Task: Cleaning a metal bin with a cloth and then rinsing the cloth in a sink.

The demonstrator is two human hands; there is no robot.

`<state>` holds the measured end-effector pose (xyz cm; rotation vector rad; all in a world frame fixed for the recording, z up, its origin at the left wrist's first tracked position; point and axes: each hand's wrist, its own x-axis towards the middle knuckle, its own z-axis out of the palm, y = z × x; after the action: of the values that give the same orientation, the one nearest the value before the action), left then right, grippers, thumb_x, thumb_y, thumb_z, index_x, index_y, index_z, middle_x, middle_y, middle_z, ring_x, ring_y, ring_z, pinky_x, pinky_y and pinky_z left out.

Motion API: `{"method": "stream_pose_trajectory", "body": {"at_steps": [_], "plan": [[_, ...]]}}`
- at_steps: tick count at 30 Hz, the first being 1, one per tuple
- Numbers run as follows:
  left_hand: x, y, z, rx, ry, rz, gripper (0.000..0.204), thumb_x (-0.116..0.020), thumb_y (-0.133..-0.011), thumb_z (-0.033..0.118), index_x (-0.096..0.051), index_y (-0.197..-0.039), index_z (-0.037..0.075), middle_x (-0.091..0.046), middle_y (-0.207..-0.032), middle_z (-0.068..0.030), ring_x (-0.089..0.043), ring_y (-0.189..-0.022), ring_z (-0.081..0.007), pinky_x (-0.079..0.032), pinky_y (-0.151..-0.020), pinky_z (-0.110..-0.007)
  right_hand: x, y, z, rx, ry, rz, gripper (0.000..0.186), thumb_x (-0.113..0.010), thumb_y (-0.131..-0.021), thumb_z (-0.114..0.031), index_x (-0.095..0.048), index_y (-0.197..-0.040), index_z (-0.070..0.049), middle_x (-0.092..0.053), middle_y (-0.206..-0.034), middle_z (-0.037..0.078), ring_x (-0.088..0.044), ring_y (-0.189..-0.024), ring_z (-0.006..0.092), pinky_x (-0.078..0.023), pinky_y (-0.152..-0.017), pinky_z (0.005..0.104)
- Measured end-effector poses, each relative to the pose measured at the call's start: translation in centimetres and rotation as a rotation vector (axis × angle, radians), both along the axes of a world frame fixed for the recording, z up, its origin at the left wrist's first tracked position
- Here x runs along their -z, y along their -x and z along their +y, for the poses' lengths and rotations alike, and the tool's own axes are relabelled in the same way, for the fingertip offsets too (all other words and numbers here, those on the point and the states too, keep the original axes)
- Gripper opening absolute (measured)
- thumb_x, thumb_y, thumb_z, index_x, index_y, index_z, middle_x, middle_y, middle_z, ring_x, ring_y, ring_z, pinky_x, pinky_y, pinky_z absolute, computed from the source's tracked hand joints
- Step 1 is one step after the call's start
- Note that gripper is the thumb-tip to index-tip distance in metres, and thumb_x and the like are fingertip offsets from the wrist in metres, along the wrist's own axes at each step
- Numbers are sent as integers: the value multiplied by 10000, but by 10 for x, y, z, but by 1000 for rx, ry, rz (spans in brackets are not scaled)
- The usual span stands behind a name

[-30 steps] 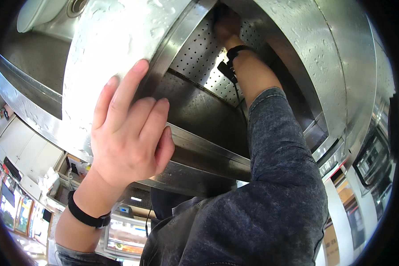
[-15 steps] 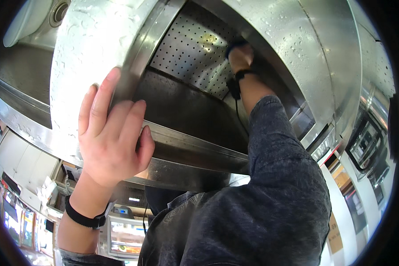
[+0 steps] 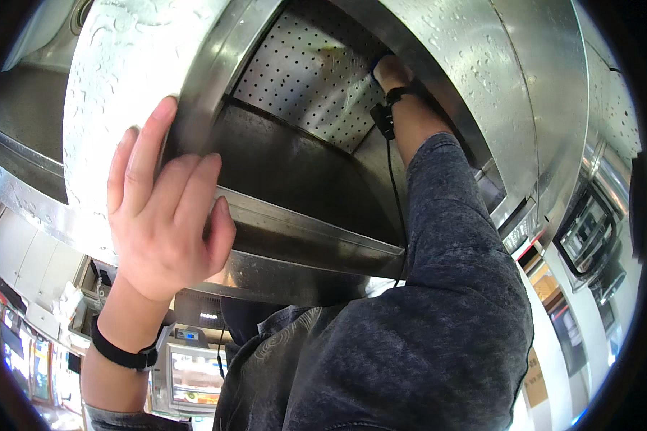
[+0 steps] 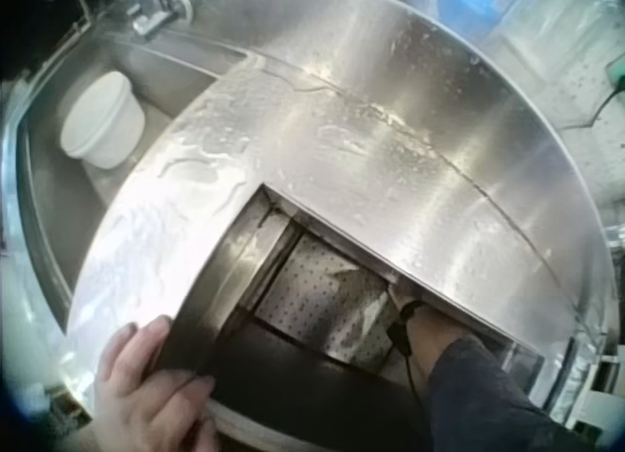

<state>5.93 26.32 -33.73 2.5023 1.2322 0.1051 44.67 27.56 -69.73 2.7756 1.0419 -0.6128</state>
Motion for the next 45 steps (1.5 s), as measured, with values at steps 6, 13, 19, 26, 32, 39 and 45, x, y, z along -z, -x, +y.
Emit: {"method": "stream_pose_trajectory", "body": {"at_steps": [6, 13, 19, 26, 32, 39, 45], "plan": [[0, -3, 0, 3, -3, -17, 303, -570, -636, 63, -642, -925, 11, -620, -930, -129, -435, -1242, -388, -290, -1054, -491, 2, 34, -75, -57, 282, -68, 296, -476, -859, -195, -667, -1042, -62, -630, -1091, 173, -599, -1044, 329, -482, -860, 418], [2, -1, -2, -14, -33, -60, 300, -578, -633, 62, -642, -922, 17, -615, -917, -124, -437, -1243, -375, -291, -1057, -483, 9, 81, -115, -166, 1036, 582, 292, -570, -740, -167, -666, -968, -11, -667, -899, 170, -664, -773, 301, -529, -613, 417], [-2, -2, 0, 1, -17, -17, 306, -577, -621, 56, -646, -918, 21, -618, -913, -119, -439, -1243, -374, -293, -1056, -485, -33, 12, -29, -451, 234, 338, 290, -552, -711, -161, -669, -906, 19, -653, -968, 235, -664, -840, 309, -513, -698, 422], [0, -3, 0, 0, -34, 15, 296, -569, -632, 65, -650, -912, 12, -620, -907, -126, -437, -1242, -380, -284, -1060, -492, -2, 10, -36, -316, 436, 215, 299, -562, -738, -193, -664, -943, -1, -649, -995, 223, -652, -845, 305, -508, -721, 415], [1, 6, -6, -32, -24, 52, 292, -566, -637, 69, -651, -911, 13, -622, -911, -132, -431, -1246, -381, -278, -1064, -493, -35, 101, -97, -27, 813, 782, 206, -559, -768, -177, -626, -882, -19, -634, -855, 128, -616, -742, 287, -499, -624, 407], [2, -4, -1, 16, -28, -26, 301, -571, -636, 73, -647, -920, 12, -620, -915, -135, -433, -1244, -381, -280, -1062, -494, -23, 1, -89, 433, 244, 1112, 227, -612, -768, -260, -567, -943, -122, -546, -804, 36, -516, -637, 169, -445, -530, 313], [1, -3, -1, -2, -20, 2, 292, -559, -635, 65, -652, -907, 10, -622, -906, -133, -433, -1245, -384, -278, -1064, -496, -8, 2, -36, 14, 422, 329, 299, -579, -775, -271, -546, -1017, -99, -555, -830, 45, -522, -660, 192, -455, -597, 344]]}}
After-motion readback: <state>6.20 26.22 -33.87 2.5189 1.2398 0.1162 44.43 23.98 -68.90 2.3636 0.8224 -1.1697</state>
